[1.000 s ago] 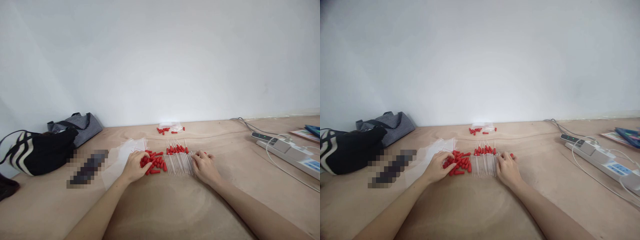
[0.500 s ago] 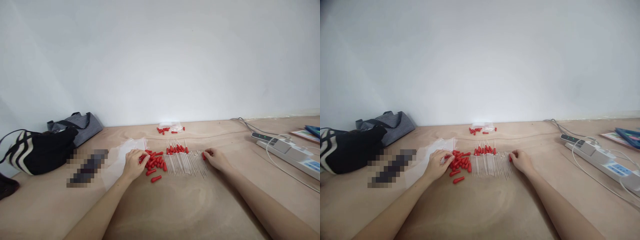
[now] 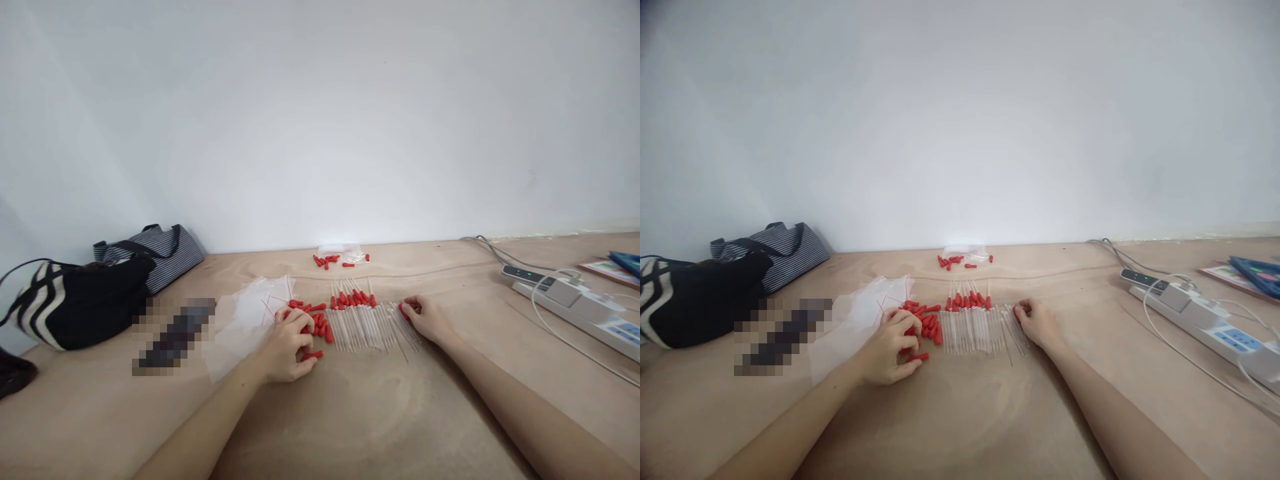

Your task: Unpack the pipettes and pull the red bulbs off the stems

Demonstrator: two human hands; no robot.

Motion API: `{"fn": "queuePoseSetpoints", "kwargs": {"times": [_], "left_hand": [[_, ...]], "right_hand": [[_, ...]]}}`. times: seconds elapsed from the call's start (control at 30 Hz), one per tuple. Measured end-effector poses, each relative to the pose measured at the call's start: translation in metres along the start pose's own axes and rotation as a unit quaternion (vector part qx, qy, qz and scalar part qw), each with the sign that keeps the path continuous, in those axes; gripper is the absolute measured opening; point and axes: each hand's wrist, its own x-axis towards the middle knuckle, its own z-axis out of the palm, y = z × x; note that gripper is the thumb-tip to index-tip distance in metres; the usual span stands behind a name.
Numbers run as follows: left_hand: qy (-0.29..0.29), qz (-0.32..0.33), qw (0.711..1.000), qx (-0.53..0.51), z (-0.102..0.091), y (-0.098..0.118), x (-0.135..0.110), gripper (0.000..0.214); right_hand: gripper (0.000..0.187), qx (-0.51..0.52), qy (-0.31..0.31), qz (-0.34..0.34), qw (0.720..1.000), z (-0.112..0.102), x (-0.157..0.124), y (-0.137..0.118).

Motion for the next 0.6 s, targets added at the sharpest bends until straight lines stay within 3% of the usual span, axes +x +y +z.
{"fn": "queuePoseSetpoints", "kwargs": {"times": [0.2,0.43,0.6], "left_hand": [[0.073,-0.075,0.993,0.049,0.012,-0.011,0.001,0.011],[0.063,-0.066,0.996,0.015,0.015,-0.004,0.001,0.022],[0.061,-0.059,0.996,0.01,0.018,-0.007,0.002,0.024]], "right_hand": [[0.023,-0.02,0.009,0.005,1.0,0.001,-0.002,-0.004],[0.026,-0.047,0.022,0.016,0.999,-0.003,-0.006,-0.01],[0.025,-0.094,0.014,0.007,0.995,-0.006,0.001,-0.028]]}}
